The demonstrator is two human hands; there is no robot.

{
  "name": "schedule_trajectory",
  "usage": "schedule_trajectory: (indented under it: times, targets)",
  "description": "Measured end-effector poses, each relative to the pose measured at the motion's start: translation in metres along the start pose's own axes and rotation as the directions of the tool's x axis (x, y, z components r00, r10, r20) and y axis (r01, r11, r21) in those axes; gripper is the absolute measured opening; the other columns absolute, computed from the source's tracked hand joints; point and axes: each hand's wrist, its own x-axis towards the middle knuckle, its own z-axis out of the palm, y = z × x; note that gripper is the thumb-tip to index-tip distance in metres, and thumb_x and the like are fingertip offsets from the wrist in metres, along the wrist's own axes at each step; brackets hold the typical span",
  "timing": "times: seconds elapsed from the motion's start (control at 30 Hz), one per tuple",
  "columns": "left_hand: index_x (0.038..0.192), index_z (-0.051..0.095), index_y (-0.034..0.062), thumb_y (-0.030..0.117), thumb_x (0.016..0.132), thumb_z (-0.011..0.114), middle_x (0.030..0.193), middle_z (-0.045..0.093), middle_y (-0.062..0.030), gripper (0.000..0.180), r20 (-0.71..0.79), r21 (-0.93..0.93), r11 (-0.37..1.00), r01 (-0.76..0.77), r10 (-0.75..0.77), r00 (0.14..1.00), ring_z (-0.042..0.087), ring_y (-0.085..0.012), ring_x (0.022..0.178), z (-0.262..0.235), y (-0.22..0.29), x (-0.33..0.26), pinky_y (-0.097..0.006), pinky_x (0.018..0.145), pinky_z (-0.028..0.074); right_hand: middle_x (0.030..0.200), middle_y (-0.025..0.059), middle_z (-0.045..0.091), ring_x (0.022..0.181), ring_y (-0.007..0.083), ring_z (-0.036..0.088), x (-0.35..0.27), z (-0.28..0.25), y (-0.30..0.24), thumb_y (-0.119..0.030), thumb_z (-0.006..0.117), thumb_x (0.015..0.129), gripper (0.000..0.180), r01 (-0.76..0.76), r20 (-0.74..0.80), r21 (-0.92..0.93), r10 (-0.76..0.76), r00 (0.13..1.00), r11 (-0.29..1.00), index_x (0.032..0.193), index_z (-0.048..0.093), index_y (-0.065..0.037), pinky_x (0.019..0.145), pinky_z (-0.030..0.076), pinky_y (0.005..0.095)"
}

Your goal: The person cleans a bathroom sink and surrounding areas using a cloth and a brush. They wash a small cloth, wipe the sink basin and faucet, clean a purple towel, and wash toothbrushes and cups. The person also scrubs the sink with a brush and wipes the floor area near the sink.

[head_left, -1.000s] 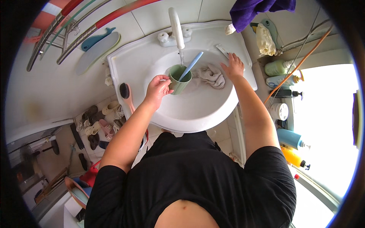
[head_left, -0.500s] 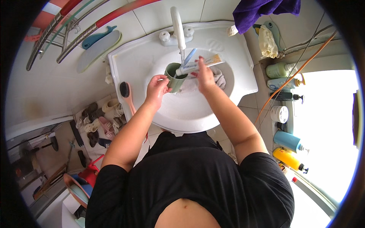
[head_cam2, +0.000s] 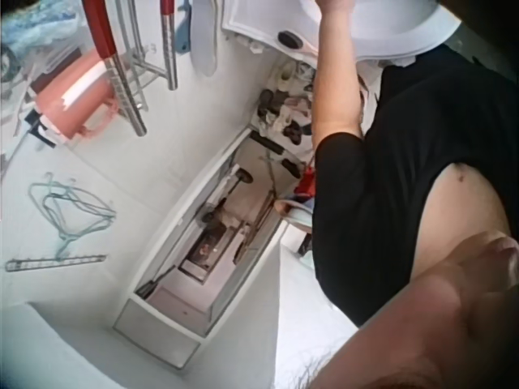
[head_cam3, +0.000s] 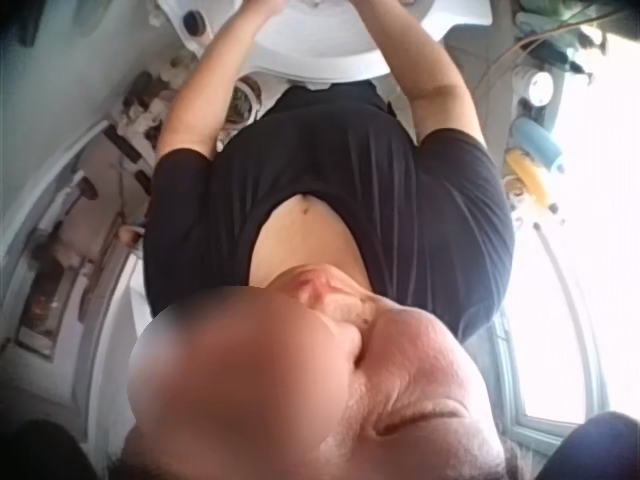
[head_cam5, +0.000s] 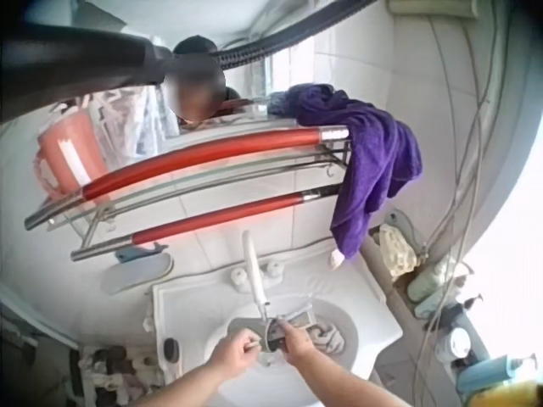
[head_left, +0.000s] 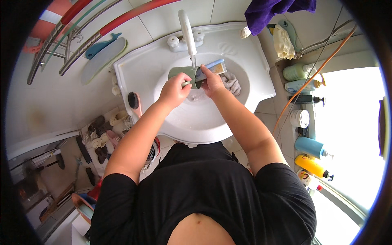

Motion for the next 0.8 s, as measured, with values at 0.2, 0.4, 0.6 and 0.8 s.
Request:
schedule_trajectory:
  times: [0.2,0.4,0.6,0.8]
  targets:
    - [0.073,0.052,0.0042,0.005,0.071,0.054,0.071,0.057,-0.0091,0.003,0.222,0.636,0.653,-0.411,0.355,0.908,0.053,-0.0269,0.073,-0.030,0.023,-0.016,-0.039,0.063,0.042,0.099,0.0075,0.054,0.098,0.0281,0.052,-0.028,0.012,0.016,-0.030,0.048,0.087,0.031,-0.239,-0.019,0.314,0.258,0.966,0.919,0.107,0.042,-0.007,0.085,0.042,0.0465]
    - [0.074,0.052,0.0072,0.010,0.071,0.051,0.068,0.057,-0.0061,0.004,0.250,0.695,0.546,-0.468,0.426,0.870,0.051,-0.0248,0.075,-0.053,0.016,-0.039,-0.039,0.066,0.039,0.113,0.0075,0.052,0.102,0.0306,0.050,-0.056,0.031,0.025,-0.028,0.039,0.092,0.026,-0.127,0.001,0.422,0.140,0.990,0.897,0.110,0.038,-0.008,0.090,0.038,0.0451]
    - [0.077,0.053,0.0051,0.006,0.071,0.054,0.071,0.057,-0.0083,0.006,0.152,0.595,0.680,-0.429,0.429,0.891,0.052,-0.0268,0.074,-0.062,0.014,-0.059,-0.039,0.064,0.040,0.120,0.0085,0.050,0.109,0.0242,0.045,-0.082,0.063,0.031,-0.025,0.043,0.090,0.024,0.103,0.041,0.316,-0.122,0.992,0.943,0.107,0.042,-0.008,0.095,0.033,0.0373]
    - [0.096,0.051,0.0006,0.003,0.081,0.055,0.073,0.053,-0.0038,0.016,0.047,-0.521,0.845,0.117,-0.108,0.993,0.049,-0.0123,0.066,-0.076,0.020,-0.071,-0.025,0.059,0.040,0.126,0.0084,0.046,0.109,0.0149,0.042,-0.113,0.100,0.015,-0.018,0.053,0.083,0.023,0.357,0.126,-0.113,-0.343,0.931,0.927,0.102,0.052,-0.005,0.095,0.029,0.0293]
